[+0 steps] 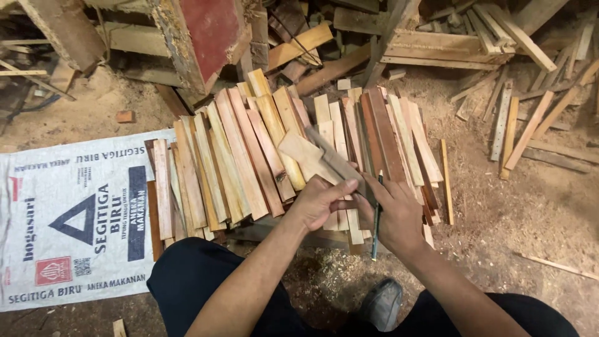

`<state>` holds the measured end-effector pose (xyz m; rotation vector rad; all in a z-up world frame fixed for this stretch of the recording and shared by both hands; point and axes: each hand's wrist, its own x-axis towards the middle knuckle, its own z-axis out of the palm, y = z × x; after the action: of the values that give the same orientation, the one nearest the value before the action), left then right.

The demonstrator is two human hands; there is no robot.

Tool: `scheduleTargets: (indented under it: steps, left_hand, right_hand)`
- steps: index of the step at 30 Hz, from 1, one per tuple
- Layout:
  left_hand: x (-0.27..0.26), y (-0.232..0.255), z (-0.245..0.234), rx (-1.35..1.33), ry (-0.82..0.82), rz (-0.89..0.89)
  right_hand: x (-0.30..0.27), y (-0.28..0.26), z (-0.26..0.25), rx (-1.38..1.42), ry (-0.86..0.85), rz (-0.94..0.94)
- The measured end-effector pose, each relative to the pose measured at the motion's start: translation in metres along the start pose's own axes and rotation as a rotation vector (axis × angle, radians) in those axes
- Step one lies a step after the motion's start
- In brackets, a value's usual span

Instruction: Marking thin wooden strips with a pencil while sorting through a pile on the floor.

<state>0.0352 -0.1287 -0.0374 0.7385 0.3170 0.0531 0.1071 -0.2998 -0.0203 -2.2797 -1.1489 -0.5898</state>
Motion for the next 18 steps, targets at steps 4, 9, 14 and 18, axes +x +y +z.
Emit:
scheduleTargets:
  steps: [4,9,14,18]
  left_hand:
    - [-0.018,0.013,0.019,-0.003,-0.031,0.091]
    - [-0.029,0.024,0.031,0.002,-0.077,0.146]
    - [-0.036,0.029,0.033,-0.002,-0.102,0.172]
    - [-0.038,0.03,0.038,0.008,-0.068,0.181]
  right_hand:
    - [-0.004,-0.001,-0.007,0.089,0.101,-0.096]
    - [-0.001,-0.005,0.0,0.211,0.154,-0.162]
    - [-0.004,-0.005,-0.001,0.221,0.158,-0.178]
    - [-0.003,-0.011,-0.003,0.223,0.163,-0.171]
